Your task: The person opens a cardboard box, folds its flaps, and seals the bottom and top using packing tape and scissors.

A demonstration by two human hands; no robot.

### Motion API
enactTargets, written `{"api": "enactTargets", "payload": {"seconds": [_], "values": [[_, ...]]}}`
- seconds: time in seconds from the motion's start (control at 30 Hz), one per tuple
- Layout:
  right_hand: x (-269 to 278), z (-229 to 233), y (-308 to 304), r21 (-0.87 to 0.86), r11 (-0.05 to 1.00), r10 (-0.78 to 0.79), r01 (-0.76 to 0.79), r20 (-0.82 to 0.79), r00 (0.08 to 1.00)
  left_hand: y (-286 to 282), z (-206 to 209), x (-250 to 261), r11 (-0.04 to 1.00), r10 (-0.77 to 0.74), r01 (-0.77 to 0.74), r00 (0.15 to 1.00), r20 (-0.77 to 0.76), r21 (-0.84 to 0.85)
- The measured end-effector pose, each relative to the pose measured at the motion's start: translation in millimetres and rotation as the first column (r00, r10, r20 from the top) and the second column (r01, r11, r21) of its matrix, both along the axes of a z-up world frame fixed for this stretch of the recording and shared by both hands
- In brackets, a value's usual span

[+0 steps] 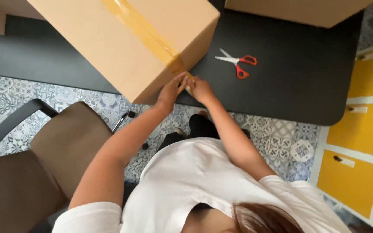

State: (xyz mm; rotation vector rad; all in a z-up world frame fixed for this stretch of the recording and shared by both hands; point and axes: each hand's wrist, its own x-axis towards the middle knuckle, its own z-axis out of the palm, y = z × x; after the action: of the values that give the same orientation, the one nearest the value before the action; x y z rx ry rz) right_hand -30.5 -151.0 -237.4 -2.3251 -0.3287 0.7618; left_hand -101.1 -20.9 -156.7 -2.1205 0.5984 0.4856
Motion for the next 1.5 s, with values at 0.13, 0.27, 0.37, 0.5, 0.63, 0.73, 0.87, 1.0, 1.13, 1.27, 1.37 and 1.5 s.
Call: {"api": "enactTargets", "payload": {"seconds": [0.13, 0.27, 0.37, 0.5, 0.63, 0.73, 0.87, 1.0, 1.13, 1.27, 1.37, 1.5], "values": [[6, 20, 6, -0.013, 0.998, 0.061, -0.061, -0.035, 0.998, -6, 13, -2, 0.998, 0.056, -0.053, 0.996, -0.074, 0.045], [9, 31, -3, 0.154, 0.986, 0.090, -0.068, -0.138, 0.986, -4, 24, 0, 0.992, 0.103, -0.106, 0.994, -0.046, -0.067], [10, 51, -14, 0.239, 0.965, 0.148, -0.104, -0.176, 0.973, -2, 16, -2, 0.885, 0.241, -0.259, 0.966, -0.097, -0.387], [25, 34, -19, 0.262, 0.944, 0.246, -0.199, -0.161, 0.956, -19, 6, -9, 0.016, 0.590, -0.362, 0.756, -0.284, -0.932], [27, 52, -15, 0.230, 0.937, 0.300, -0.261, -0.151, 0.942, -49, -38, -15, -0.519, 0.693, -0.078, 0.545, -0.472, -0.851], [39, 40, -18, 0.185, 0.937, 0.323, -0.296, -0.138, 0.936, -63, -67, -4, -0.770, 0.634, 0.146, 0.055, -0.772, -0.622], [81, 0, -54, -0.008, 0.984, 0.180, -0.180, 0.073, 0.981, -65, -51, 10, -0.844, 0.490, 0.252, -0.001, -0.872, -0.474], [99, 23, -115, -0.539, 0.832, 0.294, 0.133, 0.631, 0.718, -63, -73, 15, -0.842, 0.501, 0.173, -0.101, -0.859, -0.511], [113, 4, -151, -0.553, 0.832, 0.236, -0.031, 0.304, 0.923, -65, -59, 12, -0.864, 0.475, 0.154, -0.067, -0.877, -0.479], [115, -3, -158, -0.469, 0.871, 0.314, -0.145, 0.305, 0.899, -65, -57, 9, -0.869, 0.465, 0.190, -0.003, -0.885, -0.457], [128, -1, -161, -0.344, 0.906, 0.339, -0.246, 0.244, 0.909, -69, -71, 15, -0.886, 0.396, 0.297, 0.087, -0.914, -0.355], [173, 24, -155, 0.165, 0.896, 0.438, -0.414, -0.166, 0.883, -69, -96, 19, -0.891, 0.311, 0.412, 0.256, -0.915, -0.188]]}}
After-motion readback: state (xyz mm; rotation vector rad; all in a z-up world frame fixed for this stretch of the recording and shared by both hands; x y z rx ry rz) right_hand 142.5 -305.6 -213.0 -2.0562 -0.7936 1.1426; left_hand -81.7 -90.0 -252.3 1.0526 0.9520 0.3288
